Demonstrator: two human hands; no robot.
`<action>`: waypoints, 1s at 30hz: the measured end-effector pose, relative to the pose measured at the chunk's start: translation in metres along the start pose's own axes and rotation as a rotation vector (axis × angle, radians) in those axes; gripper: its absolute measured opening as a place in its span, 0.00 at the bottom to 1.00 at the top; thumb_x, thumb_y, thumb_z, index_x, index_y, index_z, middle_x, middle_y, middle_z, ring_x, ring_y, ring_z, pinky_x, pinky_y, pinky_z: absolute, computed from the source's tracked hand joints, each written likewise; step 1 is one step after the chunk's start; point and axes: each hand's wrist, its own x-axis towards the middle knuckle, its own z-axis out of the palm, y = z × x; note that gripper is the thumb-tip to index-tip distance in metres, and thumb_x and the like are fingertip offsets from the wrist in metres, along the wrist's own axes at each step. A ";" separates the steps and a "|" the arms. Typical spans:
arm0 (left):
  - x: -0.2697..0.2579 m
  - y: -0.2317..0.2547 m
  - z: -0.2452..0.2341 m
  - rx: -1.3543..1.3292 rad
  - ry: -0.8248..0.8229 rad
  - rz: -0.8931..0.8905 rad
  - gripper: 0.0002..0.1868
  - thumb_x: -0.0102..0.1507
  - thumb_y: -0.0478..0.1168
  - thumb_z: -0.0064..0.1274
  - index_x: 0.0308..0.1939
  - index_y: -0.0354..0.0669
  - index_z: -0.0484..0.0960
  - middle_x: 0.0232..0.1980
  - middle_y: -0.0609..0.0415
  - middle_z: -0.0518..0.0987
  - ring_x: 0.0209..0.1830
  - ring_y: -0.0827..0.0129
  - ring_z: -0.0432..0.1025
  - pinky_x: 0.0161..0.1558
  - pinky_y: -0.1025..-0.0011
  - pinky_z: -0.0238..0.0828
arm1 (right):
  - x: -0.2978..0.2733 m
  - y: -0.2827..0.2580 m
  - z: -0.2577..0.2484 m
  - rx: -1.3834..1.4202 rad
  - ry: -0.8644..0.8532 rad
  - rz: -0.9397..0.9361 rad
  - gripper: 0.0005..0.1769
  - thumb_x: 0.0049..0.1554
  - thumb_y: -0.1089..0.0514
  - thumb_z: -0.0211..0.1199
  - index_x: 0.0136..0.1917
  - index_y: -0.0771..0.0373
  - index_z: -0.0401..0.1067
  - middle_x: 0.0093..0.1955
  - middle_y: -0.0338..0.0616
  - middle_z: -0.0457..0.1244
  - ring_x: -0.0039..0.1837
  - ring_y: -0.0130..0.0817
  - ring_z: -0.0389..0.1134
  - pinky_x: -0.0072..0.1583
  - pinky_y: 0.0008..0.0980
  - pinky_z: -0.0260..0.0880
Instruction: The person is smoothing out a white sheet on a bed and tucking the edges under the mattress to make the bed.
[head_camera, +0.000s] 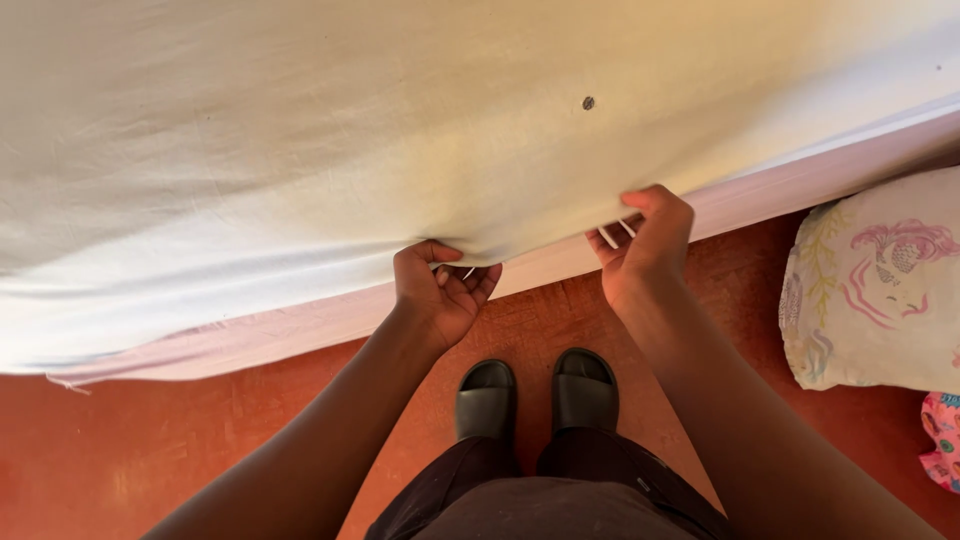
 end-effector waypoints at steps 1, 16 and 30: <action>-0.006 0.003 0.006 0.007 -0.005 -0.002 0.14 0.57 0.32 0.41 0.19 0.47 0.58 0.43 0.43 0.72 0.50 0.54 0.71 0.58 0.54 0.80 | -0.005 -0.002 0.001 0.007 0.003 -0.004 0.14 0.55 0.60 0.60 0.50 0.64 0.59 0.53 0.49 0.54 0.57 0.44 0.59 0.63 0.48 0.69; 0.006 0.026 -0.019 -0.005 -0.182 -0.071 0.15 0.56 0.27 0.43 0.18 0.47 0.60 0.29 0.53 0.59 0.48 0.57 0.73 0.58 0.60 0.77 | 0.007 0.002 0.026 0.196 0.018 0.023 0.22 0.55 0.63 0.46 0.64 0.68 0.60 0.62 0.54 0.61 0.65 0.48 0.67 0.68 0.57 0.70; 0.040 0.016 -0.017 0.158 -0.130 -0.001 0.09 0.58 0.32 0.31 0.23 0.49 0.59 0.23 0.58 0.58 0.19 0.72 0.48 0.20 0.71 0.45 | -0.018 -0.044 -0.002 0.536 -0.310 0.134 0.41 0.50 0.31 0.62 0.65 0.62 0.69 0.65 0.47 0.67 0.65 0.44 0.68 0.61 0.49 0.73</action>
